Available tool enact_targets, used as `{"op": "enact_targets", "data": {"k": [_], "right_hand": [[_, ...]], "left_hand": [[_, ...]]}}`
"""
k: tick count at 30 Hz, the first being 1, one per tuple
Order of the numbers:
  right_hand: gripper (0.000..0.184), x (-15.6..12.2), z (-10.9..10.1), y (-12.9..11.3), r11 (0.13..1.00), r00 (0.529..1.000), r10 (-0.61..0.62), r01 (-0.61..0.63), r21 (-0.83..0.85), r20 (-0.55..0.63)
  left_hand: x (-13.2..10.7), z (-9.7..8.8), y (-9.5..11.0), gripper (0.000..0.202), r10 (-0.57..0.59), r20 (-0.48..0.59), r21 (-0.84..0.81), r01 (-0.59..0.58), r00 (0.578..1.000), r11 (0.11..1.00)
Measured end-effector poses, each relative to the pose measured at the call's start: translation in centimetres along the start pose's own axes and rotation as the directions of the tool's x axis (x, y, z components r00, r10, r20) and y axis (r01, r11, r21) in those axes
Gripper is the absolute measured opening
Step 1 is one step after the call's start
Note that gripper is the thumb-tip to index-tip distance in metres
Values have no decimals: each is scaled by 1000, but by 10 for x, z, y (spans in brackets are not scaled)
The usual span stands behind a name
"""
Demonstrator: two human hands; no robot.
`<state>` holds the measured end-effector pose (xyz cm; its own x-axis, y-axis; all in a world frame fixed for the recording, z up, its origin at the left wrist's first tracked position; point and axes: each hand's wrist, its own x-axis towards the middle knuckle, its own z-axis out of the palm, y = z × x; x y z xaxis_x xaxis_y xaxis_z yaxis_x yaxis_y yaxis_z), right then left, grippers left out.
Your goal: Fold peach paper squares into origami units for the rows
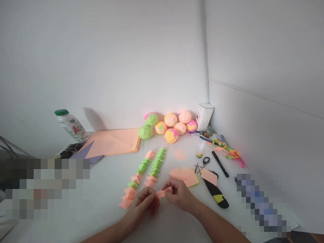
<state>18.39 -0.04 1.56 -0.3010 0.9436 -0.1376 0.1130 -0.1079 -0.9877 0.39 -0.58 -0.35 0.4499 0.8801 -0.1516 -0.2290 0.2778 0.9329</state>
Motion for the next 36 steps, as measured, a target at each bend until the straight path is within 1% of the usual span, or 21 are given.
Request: {"op": "enact_targets", "data": {"k": [3,6,8,11,16,19,22,25,30,33,36], "right_hand": [[10,1,3,1,1000,996,1,-2,21,86],[20,0,4,-2,1000,983,-16,11,29,186],[26,0,2,-3,999,978,-22,16,30,206],[31,1,-2,-1,999,985,-21,15,35,169],[24,5,-5,9,998,997,-57,56,17,60],[17,5,-5,8,985,990,-140,140,-105,5],[12,5,-4,2,955,979,-205,195,-224,-19],[12,4,-3,-2,949,981,-192,180,-261,-23],[13,5,-2,1,969,993,-108,97,-227,-37],[12,5,-1,0,962,992,-119,104,-253,-42],[9,5,-1,-3,941,987,-156,138,-310,-36]], "left_hand": [[2,-1,-4,30,64,-2,-44,-64,998,997],[5,-3,-9,31,91,-21,-60,-92,996,994],[7,-5,-11,30,101,-29,-66,-103,994,993],[7,-6,-13,29,92,-22,-72,-93,996,993],[8,-7,-12,38,39,-28,-70,-41,999,997],[9,-8,-13,41,14,-46,-49,-16,999,999],[9,-10,-15,41,12,-60,6,-12,998,1000],[9,-10,-14,40,20,-88,56,-15,996,998],[6,-5,-9,39,35,-104,87,-26,994,996],[5,-3,-8,42,37,-107,101,-26,994,995],[5,-3,-8,45,26,-126,98,-14,992,995]]}}
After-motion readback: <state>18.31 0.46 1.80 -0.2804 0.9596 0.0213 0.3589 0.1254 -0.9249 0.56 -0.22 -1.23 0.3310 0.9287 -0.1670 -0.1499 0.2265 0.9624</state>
